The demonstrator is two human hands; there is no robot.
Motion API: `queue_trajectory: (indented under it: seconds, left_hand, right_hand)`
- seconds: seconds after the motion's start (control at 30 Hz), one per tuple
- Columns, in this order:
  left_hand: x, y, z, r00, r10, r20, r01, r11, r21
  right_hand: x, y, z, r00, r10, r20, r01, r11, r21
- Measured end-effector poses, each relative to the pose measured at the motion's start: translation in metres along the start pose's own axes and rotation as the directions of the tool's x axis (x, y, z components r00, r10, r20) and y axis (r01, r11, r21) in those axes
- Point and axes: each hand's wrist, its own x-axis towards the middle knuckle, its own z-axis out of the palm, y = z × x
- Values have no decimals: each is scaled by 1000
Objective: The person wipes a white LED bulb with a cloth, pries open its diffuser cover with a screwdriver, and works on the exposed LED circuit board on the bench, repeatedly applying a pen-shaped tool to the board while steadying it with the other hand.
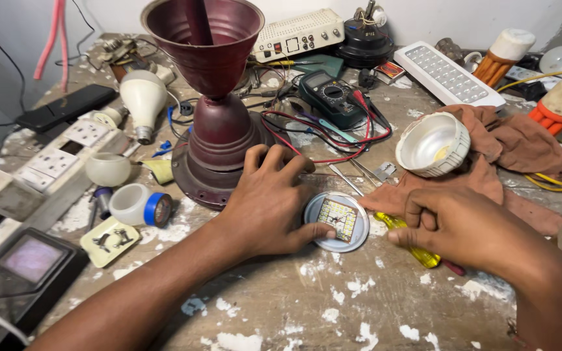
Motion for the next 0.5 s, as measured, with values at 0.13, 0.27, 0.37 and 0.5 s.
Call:
queue_trajectory:
  seconds: [0.13,0.27,0.37,0.5]
  left_hand:
    - [2,2,10,999,-29,41,30,1000,-5]
    - [4,1,15,998,-52,22,53,997,-63]
    - [6,0,10,996,-88,18,89,988,-124]
    - [6,1,7,983,-155,103,172,966,-191]
  right_hand:
    - [29,32,24,964,-227,-136,214,971,-103]
    - [46,45,39,929,-277,-247,266,961,-77]
    - [44,47,34,879,-294,-376,295,954,-57]
    - [41,51,26,741,-315,-593,411,911,28]
